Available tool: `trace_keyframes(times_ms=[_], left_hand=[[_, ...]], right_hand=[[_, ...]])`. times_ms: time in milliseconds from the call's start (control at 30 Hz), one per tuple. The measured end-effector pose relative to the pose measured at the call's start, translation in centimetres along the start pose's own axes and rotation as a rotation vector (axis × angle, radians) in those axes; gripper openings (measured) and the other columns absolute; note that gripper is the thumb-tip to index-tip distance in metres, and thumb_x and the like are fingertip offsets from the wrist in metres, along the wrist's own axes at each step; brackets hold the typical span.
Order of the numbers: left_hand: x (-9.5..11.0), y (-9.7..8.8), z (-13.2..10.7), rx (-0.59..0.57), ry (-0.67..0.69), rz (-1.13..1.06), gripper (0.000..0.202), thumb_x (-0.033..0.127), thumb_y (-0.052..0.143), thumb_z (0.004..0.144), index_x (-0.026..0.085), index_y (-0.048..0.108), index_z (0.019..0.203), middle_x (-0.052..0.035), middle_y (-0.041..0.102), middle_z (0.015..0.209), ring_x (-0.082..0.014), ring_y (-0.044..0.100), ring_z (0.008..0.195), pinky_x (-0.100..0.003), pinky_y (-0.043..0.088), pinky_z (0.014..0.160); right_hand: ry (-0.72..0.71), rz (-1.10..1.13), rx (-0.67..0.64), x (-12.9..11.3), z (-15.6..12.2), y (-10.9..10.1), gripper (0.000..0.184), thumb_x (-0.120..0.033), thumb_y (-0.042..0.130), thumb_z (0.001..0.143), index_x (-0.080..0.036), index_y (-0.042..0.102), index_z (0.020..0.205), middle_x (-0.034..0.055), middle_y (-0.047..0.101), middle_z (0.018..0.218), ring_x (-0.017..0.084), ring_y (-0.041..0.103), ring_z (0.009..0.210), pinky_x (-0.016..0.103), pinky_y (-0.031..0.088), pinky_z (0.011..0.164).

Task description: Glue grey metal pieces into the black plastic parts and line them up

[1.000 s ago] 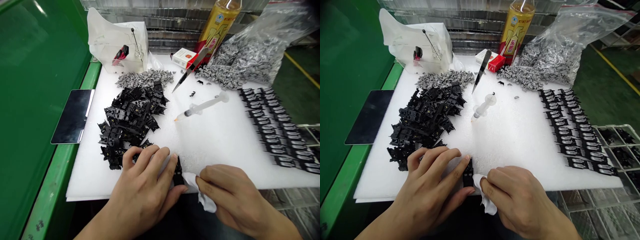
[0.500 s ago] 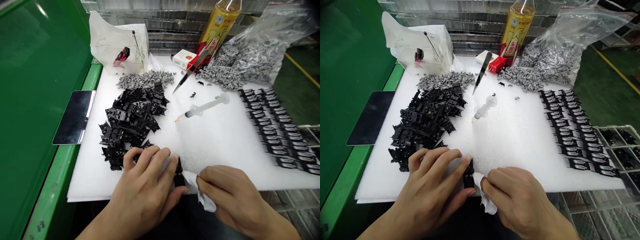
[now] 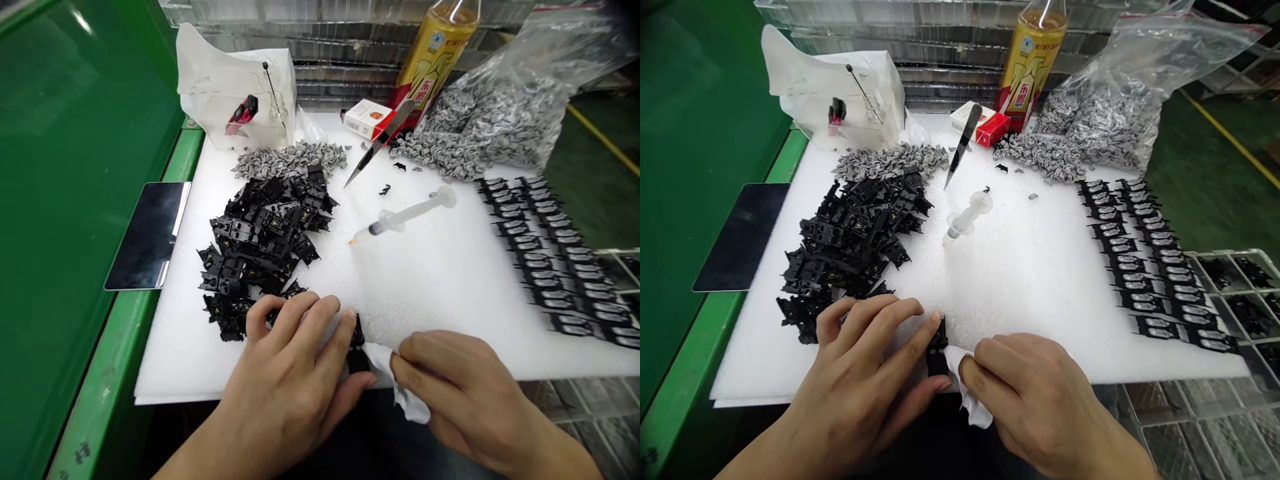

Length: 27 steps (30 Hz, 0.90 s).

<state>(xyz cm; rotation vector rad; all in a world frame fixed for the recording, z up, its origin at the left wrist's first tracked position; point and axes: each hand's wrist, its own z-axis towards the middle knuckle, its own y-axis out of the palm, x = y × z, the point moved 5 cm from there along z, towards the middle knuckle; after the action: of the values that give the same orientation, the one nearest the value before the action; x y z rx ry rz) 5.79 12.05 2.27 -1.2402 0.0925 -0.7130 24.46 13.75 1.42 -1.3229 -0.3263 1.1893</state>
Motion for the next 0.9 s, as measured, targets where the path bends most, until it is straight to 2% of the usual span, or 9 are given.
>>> trace_keyframes(times_ms=[267, 500, 900], left_hand=[[-0.11, 0.12, -0.2, 0.0, 0.002, -0.002, 0.04, 0.04, 0.062, 0.106, 0.012, 0.07, 0.134, -0.0147, 0.07, 0.13, -0.033, 0.059, 0.122, -0.051, 0.031, 0.106], [-0.14, 0.2, -0.2, -0.002, 0.008, -0.001, 0.04, 0.04, 0.061, 0.107, 0.013, 0.07, 0.134, -0.0149, 0.07, 0.131, -0.0333, 0.058, 0.123, -0.051, 0.031, 0.106], [-0.08, 0.16, -0.1, -0.019, -0.001, 0.007, 0.04, 0.041, 0.062, 0.107, 0.013, 0.069, 0.135, -0.0145, 0.07, 0.131, -0.0324, 0.058, 0.123, -0.05, 0.031, 0.106]], right_hand=[[-0.01, 0.012, 0.006, 0.1, -0.48, 0.12, 0.022, 0.001, 0.049, 0.099, -0.014, 0.063, 0.106, 0.0015, 0.053, 0.077, 0.016, 0.04, 0.066, 0.035, 0.028, 0.058], [0.018, 0.003, 0.021, 0.08, -0.2, 0.04, 0.021, 0.0, 0.048, 0.101, -0.016, 0.061, 0.1, 0.0012, 0.055, 0.077, 0.015, 0.042, 0.065, 0.034, 0.03, 0.057], [0.015, -0.038, 0.011, 0.03, -0.27, -0.01, 0.022, -0.001, 0.046, 0.102, -0.017, 0.061, 0.102, 0.0006, 0.054, 0.077, 0.016, 0.041, 0.065, 0.035, 0.029, 0.058]])
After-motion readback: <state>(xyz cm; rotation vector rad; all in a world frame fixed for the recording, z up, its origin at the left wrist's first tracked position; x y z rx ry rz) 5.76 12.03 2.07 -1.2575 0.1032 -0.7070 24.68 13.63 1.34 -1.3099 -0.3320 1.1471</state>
